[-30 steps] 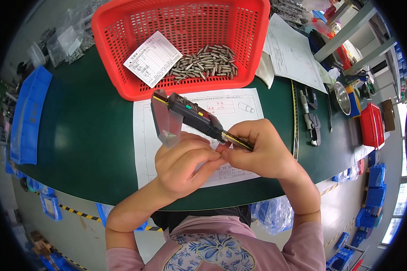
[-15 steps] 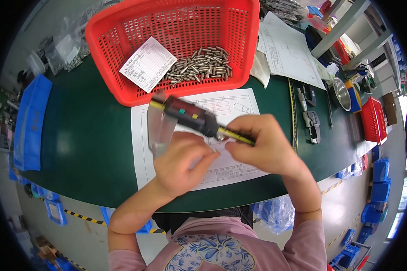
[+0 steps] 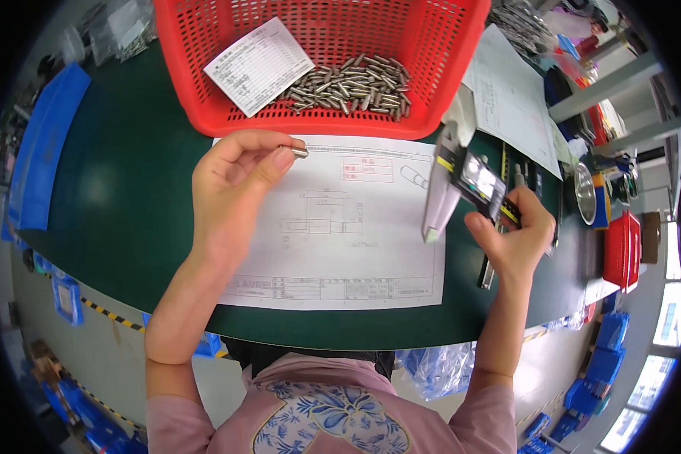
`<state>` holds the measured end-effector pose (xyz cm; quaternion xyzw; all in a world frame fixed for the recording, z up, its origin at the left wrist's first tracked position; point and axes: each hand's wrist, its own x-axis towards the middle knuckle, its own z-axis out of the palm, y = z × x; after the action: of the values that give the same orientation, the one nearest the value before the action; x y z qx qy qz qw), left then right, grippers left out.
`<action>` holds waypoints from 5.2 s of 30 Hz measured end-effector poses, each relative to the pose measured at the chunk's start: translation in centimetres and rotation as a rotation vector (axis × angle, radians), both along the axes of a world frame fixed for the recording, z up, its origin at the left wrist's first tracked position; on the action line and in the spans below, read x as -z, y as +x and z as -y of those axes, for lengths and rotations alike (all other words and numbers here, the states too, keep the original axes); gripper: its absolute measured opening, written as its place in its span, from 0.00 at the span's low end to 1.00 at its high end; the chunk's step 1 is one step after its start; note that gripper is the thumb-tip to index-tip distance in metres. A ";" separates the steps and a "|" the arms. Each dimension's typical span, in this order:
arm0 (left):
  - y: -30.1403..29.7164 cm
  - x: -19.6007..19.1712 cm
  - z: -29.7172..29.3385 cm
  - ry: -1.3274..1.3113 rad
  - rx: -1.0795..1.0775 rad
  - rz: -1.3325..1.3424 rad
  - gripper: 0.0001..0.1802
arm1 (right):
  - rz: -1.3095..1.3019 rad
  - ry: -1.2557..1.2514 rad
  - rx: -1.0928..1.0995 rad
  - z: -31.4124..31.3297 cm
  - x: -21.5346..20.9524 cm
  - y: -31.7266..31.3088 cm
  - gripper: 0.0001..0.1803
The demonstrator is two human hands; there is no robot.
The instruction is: Measuring and inspecting metal pins using a digital caliper according to technical specifications.
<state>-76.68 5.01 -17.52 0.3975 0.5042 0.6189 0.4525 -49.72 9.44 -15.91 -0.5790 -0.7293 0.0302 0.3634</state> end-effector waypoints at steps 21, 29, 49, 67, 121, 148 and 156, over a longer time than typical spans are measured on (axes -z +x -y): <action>5.3 3.5 9.0 0.001 0.071 0.027 0.08 | 0.288 0.233 -0.572 2.2 1.1 -0.1 0.28; 4.8 3.2 9.0 -0.042 0.105 0.057 0.08 | 0.266 0.260 -0.732 2.0 1.6 -0.9 0.28; 4.3 2.1 8.5 -0.321 0.149 0.316 0.06 | 0.254 0.118 -0.620 2.4 1.4 -0.9 0.18; 4.5 2.4 8.5 -0.322 0.153 0.253 0.05 | 0.296 0.072 -0.710 2.1 1.7 -1.0 0.23; 5.9 2.6 8.6 0.052 0.033 0.161 0.07 | 0.129 0.023 -0.618 2.5 2.0 -1.2 0.20; 5.7 2.8 8.2 -0.016 0.144 0.362 0.12 | 0.180 0.089 -0.555 2.3 1.7 -0.7 0.17; 5.7 3.2 8.2 0.025 0.115 0.360 0.10 | 0.188 0.079 -0.574 2.3 1.8 -0.7 0.17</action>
<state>-70.97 -3.16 -20.75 0.3141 0.3839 0.6592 0.5652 -50.43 7.16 -17.69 -0.3347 -0.8941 0.0496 0.2934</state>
